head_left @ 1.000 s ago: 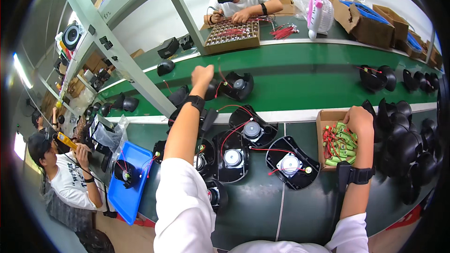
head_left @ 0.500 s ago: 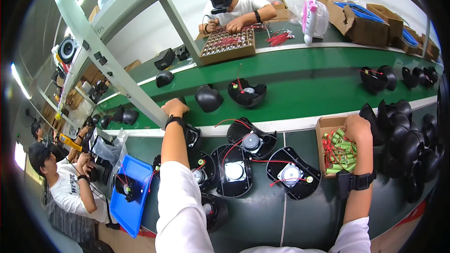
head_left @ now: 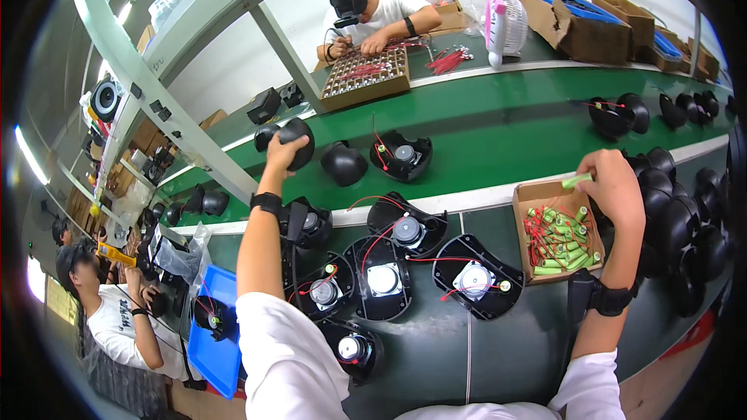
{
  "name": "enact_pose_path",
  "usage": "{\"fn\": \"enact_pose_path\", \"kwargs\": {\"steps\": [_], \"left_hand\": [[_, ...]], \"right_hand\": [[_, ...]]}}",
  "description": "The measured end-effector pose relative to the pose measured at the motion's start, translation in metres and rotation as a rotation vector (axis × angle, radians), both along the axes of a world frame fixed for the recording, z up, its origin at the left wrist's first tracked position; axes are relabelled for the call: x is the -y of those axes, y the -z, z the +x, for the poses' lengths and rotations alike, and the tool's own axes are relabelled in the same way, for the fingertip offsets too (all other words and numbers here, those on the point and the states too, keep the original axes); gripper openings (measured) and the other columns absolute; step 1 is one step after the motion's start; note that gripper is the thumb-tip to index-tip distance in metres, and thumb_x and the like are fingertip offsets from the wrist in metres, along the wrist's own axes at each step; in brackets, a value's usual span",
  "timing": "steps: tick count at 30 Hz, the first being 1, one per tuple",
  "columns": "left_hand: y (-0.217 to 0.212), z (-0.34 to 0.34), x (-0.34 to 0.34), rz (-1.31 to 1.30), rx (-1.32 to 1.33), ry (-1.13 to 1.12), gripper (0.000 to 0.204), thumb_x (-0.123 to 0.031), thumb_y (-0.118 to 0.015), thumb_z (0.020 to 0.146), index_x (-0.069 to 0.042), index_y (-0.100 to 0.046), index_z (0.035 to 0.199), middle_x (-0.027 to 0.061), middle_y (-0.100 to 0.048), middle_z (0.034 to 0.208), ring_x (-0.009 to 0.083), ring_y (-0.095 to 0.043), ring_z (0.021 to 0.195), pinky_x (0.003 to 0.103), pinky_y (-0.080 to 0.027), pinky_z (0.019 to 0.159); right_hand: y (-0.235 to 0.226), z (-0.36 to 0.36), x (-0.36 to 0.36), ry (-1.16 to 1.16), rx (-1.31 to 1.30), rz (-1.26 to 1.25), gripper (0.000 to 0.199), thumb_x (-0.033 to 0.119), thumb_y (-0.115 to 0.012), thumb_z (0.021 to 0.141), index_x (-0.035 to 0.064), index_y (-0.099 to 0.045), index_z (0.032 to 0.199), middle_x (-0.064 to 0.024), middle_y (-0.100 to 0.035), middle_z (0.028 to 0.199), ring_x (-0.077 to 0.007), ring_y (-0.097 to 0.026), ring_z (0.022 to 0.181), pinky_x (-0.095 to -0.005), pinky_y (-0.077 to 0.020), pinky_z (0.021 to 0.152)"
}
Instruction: The worker is manually assembling portable electronic speakers by inserting lithium-ion batteries into plastic housings equipped with pre-glued speakers.
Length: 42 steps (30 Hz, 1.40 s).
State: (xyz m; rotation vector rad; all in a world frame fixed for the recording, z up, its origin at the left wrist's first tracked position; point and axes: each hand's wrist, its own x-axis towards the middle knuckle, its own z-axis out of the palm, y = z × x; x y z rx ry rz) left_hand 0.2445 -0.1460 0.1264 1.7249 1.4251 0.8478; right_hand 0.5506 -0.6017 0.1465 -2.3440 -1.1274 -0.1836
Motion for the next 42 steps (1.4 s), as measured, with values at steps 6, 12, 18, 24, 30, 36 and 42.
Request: {"fn": "enact_pose_path", "kwargs": {"steps": [6, 12, 18, 24, 30, 36, 42], "left_hand": [[-0.077, -0.011, 0.068, -0.078, 0.45, 0.316, 0.055, -0.02, -0.073, 0.074, -0.01, -0.046, 0.121, 0.0125, -0.052, 0.119, 0.0313, -0.054, 0.107, 0.058, -0.046, 0.079], [-0.095, -0.001, 0.183, 0.25, 0.3, 0.618, 0.056, -0.015, -0.072, 0.075, -0.002, -0.047, 0.122, 0.0111, -0.058, 0.111, 0.022, -0.058, 0.099, 0.035, -0.046, 0.087], [-0.097, -0.018, 0.303, 0.213, 0.278, 0.705, 0.064, -0.009, -0.076, 0.063, 0.004, -0.046, 0.118, 0.0159, -0.047, 0.127, 0.0233, -0.049, 0.116, 0.036, -0.037, 0.099], [-0.084, -0.041, 0.333, 0.704, 0.002, 0.845, 0.041, -0.013, -0.077, 0.057, -0.008, -0.057, 0.093, 0.0278, -0.035, 0.132, 0.049, -0.028, 0.128, 0.057, -0.023, 0.103], [-0.067, -0.034, 0.355, 1.142, -0.2, 0.79, 0.032, -0.011, -0.074, 0.053, -0.016, -0.065, 0.083, 0.0257, -0.039, 0.13, 0.0559, -0.028, 0.124, 0.062, -0.027, 0.1], [-0.062, -0.031, 0.363, 1.075, -0.142, 0.829, 0.034, -0.004, -0.071, 0.047, -0.019, -0.066, 0.077, 0.0202, -0.04, 0.125, 0.0492, -0.03, 0.124, 0.052, -0.031, 0.1], [-0.057, -0.039, 0.367, 1.19, -0.237, 0.827, 0.031, -0.013, -0.069, 0.046, -0.023, -0.063, 0.075, 0.0074, -0.044, 0.103, 0.0335, -0.038, 0.115, 0.054, -0.034, 0.094]], "right_hand": [[-0.027, -0.002, 0.003, -0.327, -0.271, 0.351, 0.013, 0.006, -0.068, 0.067, -0.0029, -0.065, 0.077, -0.0022, -0.046, 0.055, -0.0085, -0.043, 0.053, -0.0246, -0.035, 0.049], [-0.026, 0.004, 0.005, -0.637, -0.694, 0.727, 0.014, 0.003, -0.066, 0.078, -0.0048, -0.063, 0.089, 0.0005, -0.057, 0.074, -0.005, -0.054, 0.068, -0.0185, -0.0446, 0.063], [-0.038, -0.008, 0.006, -0.689, -0.454, 1.214, 0.016, 0.003, -0.061, 0.084, -0.0026, -0.062, 0.099, -0.0049, -0.063, 0.09, -0.0073, -0.057, 0.076, -0.02, -0.0459, 0.068], [-0.042, -0.018, -0.001, -0.622, -0.346, 0.886, 0.017, 0.01, -0.062, 0.085, -0.0034, -0.061, 0.096, -0.0048, -0.063, 0.086, -0.0103, -0.059, 0.076, -0.0224, -0.0464, 0.07], [-0.052, -0.068, -0.004, -0.879, -0.719, 0.875, 0.016, 0.01, -0.055, 0.088, -0.0021, -0.06, 0.097, -0.0037, -0.056, 0.086, -0.0114, -0.056, 0.077, -0.0248, -0.0449, 0.07], [-0.056, -0.11, -0.007, -0.956, -0.306, 0.686, 0.024, 0.009, -0.056, 0.078, -0.0022, -0.063, 0.097, -0.0089, -0.052, 0.085, -0.0169, -0.048, 0.078, -0.0261, -0.04, 0.071], [-0.064, -0.121, -0.004, -0.922, -0.078, 0.881, 0.026, -0.006, -0.073, 0.056, 0.004, -0.068, 0.08, -0.008, -0.058, 0.08, -0.0178, -0.058, 0.07, -0.0266, -0.0459, 0.059]]}}
